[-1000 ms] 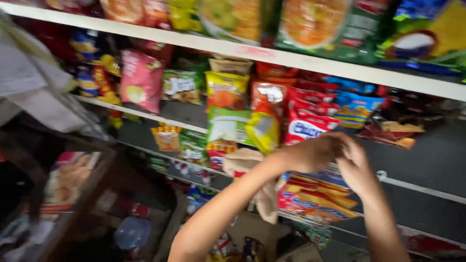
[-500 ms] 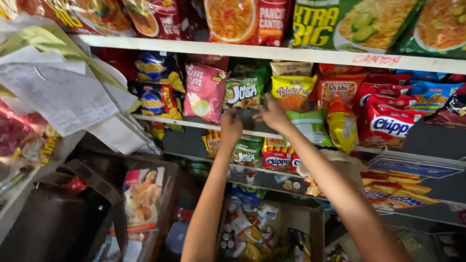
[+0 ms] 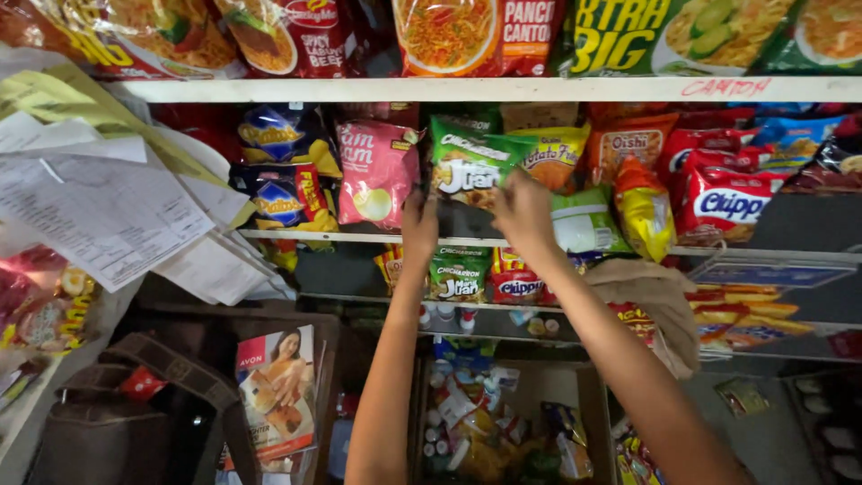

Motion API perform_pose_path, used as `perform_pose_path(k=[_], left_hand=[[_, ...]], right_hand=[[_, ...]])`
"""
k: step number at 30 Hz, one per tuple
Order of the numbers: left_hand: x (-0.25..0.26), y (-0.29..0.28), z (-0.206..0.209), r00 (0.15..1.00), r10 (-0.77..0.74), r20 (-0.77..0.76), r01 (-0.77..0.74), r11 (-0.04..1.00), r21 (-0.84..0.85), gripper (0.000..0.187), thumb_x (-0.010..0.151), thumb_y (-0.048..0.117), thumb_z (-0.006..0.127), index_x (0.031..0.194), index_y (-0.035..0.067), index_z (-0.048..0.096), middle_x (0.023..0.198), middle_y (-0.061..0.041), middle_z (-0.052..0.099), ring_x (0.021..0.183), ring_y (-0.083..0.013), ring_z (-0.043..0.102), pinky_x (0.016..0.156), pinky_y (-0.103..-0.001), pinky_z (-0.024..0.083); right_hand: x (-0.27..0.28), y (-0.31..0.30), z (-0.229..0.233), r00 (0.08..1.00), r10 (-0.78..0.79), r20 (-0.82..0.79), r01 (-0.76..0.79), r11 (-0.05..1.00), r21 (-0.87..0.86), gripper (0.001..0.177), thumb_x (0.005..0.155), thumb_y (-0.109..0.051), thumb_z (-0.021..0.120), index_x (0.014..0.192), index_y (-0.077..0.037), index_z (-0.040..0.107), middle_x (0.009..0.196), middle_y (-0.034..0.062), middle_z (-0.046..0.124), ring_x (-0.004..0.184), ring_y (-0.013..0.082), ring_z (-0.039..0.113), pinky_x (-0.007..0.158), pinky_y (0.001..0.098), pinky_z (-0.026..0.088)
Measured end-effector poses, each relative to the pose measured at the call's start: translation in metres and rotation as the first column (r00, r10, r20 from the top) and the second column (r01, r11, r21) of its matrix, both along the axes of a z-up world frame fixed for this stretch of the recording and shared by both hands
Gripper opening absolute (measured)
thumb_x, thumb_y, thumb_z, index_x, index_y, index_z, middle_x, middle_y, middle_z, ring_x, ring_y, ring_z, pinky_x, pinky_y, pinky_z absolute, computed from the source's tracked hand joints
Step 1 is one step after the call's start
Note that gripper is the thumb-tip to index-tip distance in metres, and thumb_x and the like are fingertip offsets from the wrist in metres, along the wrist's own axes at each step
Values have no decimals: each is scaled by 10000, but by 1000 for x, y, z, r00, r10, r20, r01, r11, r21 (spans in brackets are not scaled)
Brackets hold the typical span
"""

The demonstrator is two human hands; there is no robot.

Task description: Wiping dust off various snack bags with a cloth and organizing them on the grocery store shelves.

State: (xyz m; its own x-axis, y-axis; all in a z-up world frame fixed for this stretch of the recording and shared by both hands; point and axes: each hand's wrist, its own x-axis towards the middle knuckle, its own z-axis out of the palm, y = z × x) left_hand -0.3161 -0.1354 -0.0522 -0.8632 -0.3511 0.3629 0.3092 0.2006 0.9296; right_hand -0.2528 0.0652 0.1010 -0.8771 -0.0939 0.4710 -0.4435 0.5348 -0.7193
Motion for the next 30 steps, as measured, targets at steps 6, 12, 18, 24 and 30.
perform_pose_path(k=[6,12,18,24,30], left_hand=[[105,29,109,732,-678,67,654,726,211,586,898,306,760,1355,-10,572,1204,-186,706,1014,-168,681,839,-316,571],[214,78,120,458,-838,298,746,544,384,731,747,224,815,1387,87,488,1186,-121,663,890,-167,659,649,-356,543],[239,122,25,682,-700,210,487,650,584,751,862,289,816,1437,-42,466,1189,-137,651,1057,-233,605,953,-371,487],[255,148,12,764,-604,227,374,701,607,648,881,332,792,1361,-23,541,1261,-120,661,1141,-204,615,995,-360,490],[300,162,40,829,-534,167,296,672,679,653,890,312,779,1402,-7,529,1322,-147,638,1178,-230,612,1012,-366,492]], right_hand=[[118,85,28,978,126,168,-108,988,-111,174,945,-95,628,1106,-32,610,887,67,686,482,75,610,403,233,510],[199,160,6,898,250,363,-240,968,-72,128,915,-115,730,977,-8,696,716,36,651,515,78,609,426,231,506],[184,212,-27,947,-246,-204,294,922,254,495,897,-216,789,1255,84,626,983,213,689,849,325,671,740,413,530],[178,251,-85,968,-245,-44,248,934,258,359,774,-70,779,1082,60,649,949,206,695,855,329,689,780,398,552],[261,305,-20,952,-196,-235,131,955,-267,68,1044,-58,663,1033,3,689,986,62,675,847,69,613,761,250,502]])
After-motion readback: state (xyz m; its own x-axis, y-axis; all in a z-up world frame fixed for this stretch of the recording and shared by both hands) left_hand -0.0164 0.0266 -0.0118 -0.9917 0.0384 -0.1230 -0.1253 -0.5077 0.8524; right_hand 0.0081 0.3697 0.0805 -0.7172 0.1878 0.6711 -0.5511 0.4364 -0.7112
